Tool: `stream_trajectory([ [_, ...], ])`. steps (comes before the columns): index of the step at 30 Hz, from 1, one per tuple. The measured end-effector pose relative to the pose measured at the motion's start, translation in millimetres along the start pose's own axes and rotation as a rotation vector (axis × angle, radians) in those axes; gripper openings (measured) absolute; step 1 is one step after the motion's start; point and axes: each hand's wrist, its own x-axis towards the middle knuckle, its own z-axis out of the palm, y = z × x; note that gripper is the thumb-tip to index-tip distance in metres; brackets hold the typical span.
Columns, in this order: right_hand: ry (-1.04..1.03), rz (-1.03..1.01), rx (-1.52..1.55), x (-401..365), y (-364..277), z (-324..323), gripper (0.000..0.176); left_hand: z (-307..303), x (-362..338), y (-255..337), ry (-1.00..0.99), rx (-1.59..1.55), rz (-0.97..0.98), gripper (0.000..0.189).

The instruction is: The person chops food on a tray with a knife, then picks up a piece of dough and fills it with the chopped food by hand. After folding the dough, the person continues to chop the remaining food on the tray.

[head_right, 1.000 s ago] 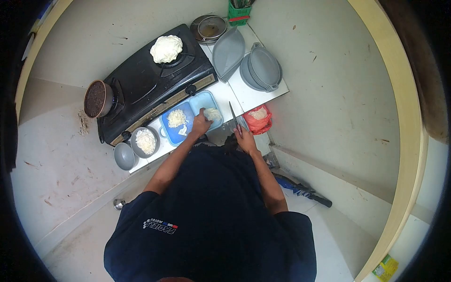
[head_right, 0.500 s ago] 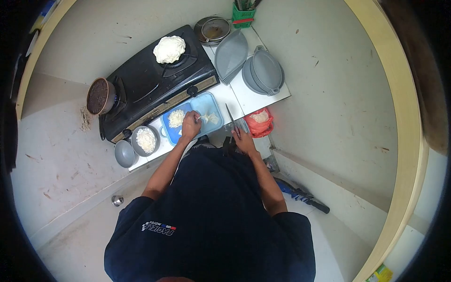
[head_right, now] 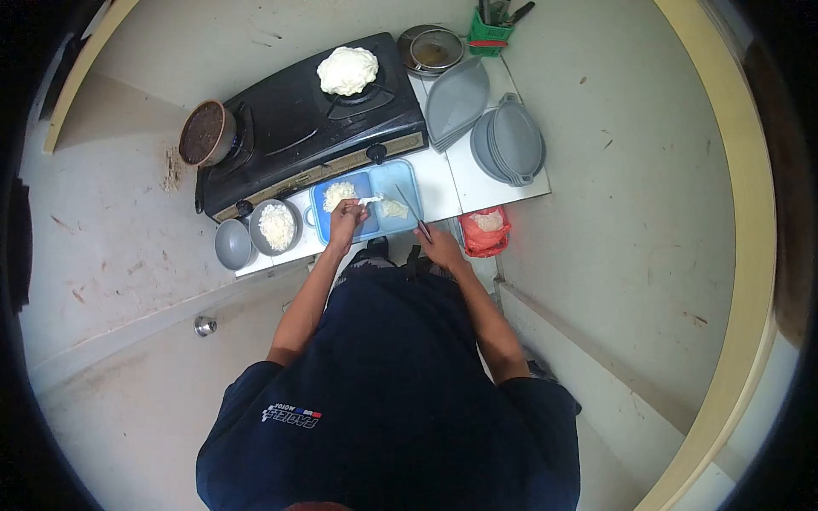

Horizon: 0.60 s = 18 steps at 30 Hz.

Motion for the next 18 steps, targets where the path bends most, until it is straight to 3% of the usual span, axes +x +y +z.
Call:
stream_trajectory([
  [7, -0.005, -0.014, -0.256, 19.8, -13.3, 2.1, 0.041, -34.5, -30.0, -3.1, 0.034, -0.141, -0.011, 0.020],
  [13, 0.032, -0.103, -0.350, 35.3, -28.2, 8.0, 0.033, -68.4, -43.5, -14.2, 0.175, -0.128, -0.013, 0.020],
  [16, 0.060, -0.155, -0.380, 40.3, -28.8, 13.0, 0.031, -86.0, -39.3, -34.1, 0.196, 0.019, 0.068, 0.019],
  [18, 0.054, -0.163, -0.390, 41.0, -29.6, 13.6, 0.031, -87.8, -39.8, -40.7, 0.237, 0.317, 0.192, 0.016],
])
